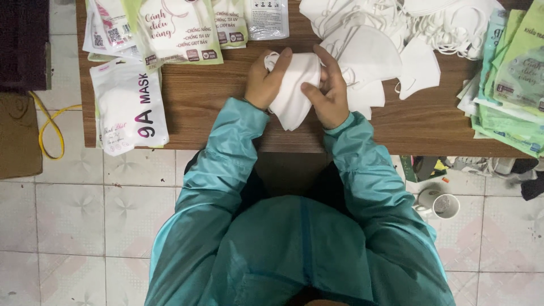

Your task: Folding and stacking white face masks on a wooden table for packaging.

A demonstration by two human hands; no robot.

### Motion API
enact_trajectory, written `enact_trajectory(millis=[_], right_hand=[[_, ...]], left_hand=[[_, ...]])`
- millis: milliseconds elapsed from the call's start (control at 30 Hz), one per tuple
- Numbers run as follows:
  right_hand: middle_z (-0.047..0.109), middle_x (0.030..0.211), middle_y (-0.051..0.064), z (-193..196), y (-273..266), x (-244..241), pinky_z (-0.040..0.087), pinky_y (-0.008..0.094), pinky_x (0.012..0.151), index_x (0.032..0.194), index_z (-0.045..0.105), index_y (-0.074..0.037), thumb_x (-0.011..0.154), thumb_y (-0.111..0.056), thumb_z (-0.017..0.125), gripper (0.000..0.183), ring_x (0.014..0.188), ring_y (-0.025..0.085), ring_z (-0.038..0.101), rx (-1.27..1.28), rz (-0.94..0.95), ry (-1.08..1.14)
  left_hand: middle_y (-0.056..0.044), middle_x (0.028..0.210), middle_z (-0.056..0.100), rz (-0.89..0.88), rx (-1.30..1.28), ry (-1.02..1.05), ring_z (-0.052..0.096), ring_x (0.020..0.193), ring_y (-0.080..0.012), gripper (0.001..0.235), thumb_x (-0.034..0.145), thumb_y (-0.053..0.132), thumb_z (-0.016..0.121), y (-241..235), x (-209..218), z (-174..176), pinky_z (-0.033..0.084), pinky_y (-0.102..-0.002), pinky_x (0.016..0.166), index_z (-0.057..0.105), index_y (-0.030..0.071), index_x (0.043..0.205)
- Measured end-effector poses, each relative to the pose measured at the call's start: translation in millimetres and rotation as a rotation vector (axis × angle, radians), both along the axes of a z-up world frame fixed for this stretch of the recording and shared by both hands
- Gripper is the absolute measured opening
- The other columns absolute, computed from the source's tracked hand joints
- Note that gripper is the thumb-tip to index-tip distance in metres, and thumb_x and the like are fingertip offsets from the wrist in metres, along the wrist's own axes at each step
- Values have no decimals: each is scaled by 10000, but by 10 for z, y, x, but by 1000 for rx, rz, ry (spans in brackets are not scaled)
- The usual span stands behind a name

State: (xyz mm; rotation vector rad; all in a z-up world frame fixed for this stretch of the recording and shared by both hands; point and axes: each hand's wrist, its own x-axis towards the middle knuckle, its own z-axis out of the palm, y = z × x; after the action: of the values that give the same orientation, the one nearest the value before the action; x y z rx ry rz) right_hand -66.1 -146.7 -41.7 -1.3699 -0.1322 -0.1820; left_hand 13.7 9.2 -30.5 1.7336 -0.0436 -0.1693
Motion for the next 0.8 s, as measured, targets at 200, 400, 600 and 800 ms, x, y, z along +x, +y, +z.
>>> enact_trajectory(millis=[200, 400, 600, 800], right_hand=[[690, 1235, 203, -23, -439, 257, 621, 354, 663, 1427, 548, -47, 1072, -185, 650, 394, 883, 255, 678, -648, -419, -286], [414, 1493, 305, -387, -1410, 328, 400, 578, 1118, 1555, 404, -50, 970, -340, 887, 812, 1354, 477, 416, -1282, -598, 97], [540, 1406, 233, -524, -1501, 463, 460, 630, 925, 1569, 288, -112, 853, -434, 880, 983, 1218, 466, 517, -1300, -482, 493], [527, 1419, 288, -568, -1425, 473, 486, 552, 996, 1457, 570, -104, 718, -197, 820, 785, 1204, 490, 583, -1362, -676, 85]], left_hand=[[-68, 785, 675, 102, -288, 471, 659, 740, -206, 452, 785, 566, 659, 31, 59, 196, 500, -312, 662, 681, 116, 825], [-171, 1239, 720, -47, -608, 477, 713, 1083, -281, 800, 815, 579, 573, 83, -39, 444, 578, -379, 936, 605, 36, 1401], [-154, 1045, 742, -4, -507, 586, 714, 915, -263, 786, 759, 619, 568, 75, -99, 634, 575, -364, 789, 713, 46, 1277], [-137, 1120, 747, -79, -863, 540, 719, 956, -233, 691, 844, 538, 672, -7, 63, -28, 583, -366, 868, 670, 32, 1315]])
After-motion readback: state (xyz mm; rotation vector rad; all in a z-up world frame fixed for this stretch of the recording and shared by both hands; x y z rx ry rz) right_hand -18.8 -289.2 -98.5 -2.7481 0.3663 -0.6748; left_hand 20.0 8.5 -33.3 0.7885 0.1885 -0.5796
